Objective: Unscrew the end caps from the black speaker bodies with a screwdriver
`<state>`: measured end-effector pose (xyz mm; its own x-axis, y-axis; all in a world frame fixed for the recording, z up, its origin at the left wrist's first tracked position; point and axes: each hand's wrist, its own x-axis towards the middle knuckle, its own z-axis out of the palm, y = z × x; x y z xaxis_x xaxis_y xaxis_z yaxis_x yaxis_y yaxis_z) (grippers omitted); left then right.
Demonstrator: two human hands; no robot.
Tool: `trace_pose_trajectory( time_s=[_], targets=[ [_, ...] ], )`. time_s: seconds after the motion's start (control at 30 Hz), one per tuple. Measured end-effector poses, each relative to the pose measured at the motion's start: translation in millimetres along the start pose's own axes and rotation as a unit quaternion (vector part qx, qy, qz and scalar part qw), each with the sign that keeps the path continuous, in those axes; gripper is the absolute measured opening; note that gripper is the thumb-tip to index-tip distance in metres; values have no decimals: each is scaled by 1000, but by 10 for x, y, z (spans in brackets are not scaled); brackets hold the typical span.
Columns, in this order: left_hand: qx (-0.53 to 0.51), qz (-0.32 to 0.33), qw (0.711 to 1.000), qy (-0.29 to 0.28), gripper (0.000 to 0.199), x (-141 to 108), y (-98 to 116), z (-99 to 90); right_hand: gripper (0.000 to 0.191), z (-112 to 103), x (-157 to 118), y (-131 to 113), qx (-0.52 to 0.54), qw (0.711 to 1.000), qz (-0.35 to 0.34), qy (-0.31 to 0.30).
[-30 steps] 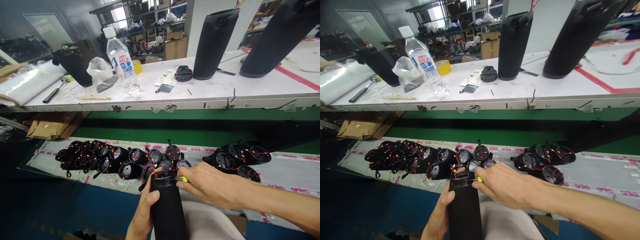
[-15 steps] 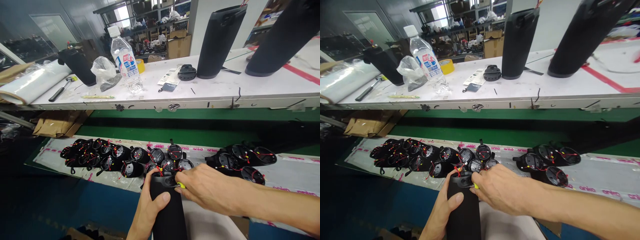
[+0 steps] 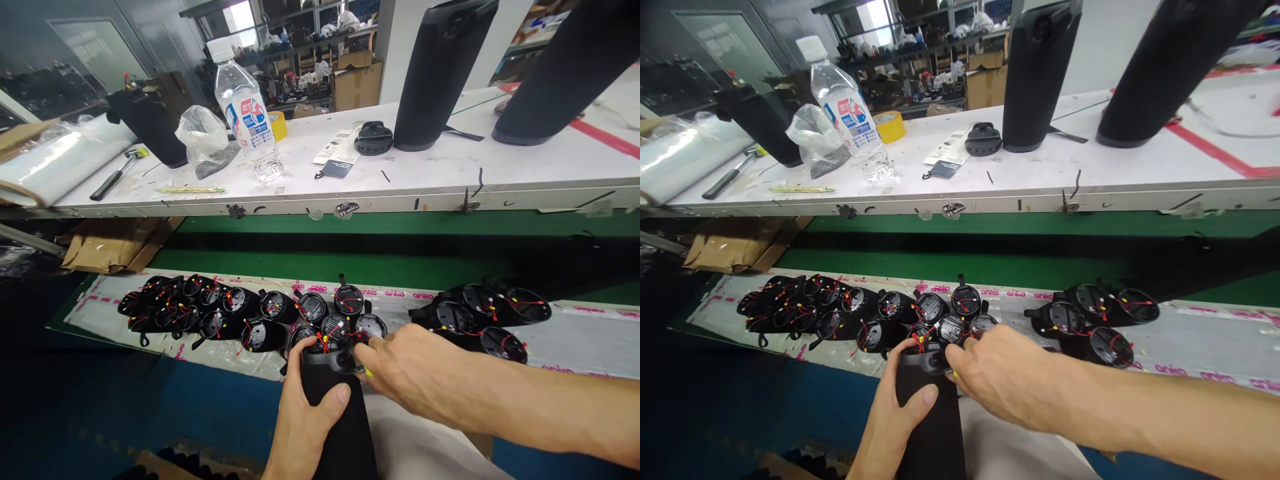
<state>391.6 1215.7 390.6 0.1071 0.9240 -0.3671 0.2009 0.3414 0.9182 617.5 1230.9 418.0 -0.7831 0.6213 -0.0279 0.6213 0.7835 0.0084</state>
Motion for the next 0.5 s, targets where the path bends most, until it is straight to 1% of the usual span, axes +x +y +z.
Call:
trace_pose_trajectory(
  time_s=[0.1,0.17,0.27,0.4,0.5],
  targets=[
    [14,3,1000,10,79,-23,20,26,19,18,-11,-8,-18,1000,-12,0],
    [29,3,999,29,78,-41,39,43,21,36,-21,-17,-24,1000,-15,0],
    [56,-4,996,64,75,-69,63,73,18,75,-31,-24,-18,1000,-11,10],
    [80,5,992,100,73,-94,73,109,21,144,-19,-10,-2,1000,-16,-2],
    [79,6,992,96,74,-87,57,98,21,170,17,2,6,1000,-11,-1]
  ],
)
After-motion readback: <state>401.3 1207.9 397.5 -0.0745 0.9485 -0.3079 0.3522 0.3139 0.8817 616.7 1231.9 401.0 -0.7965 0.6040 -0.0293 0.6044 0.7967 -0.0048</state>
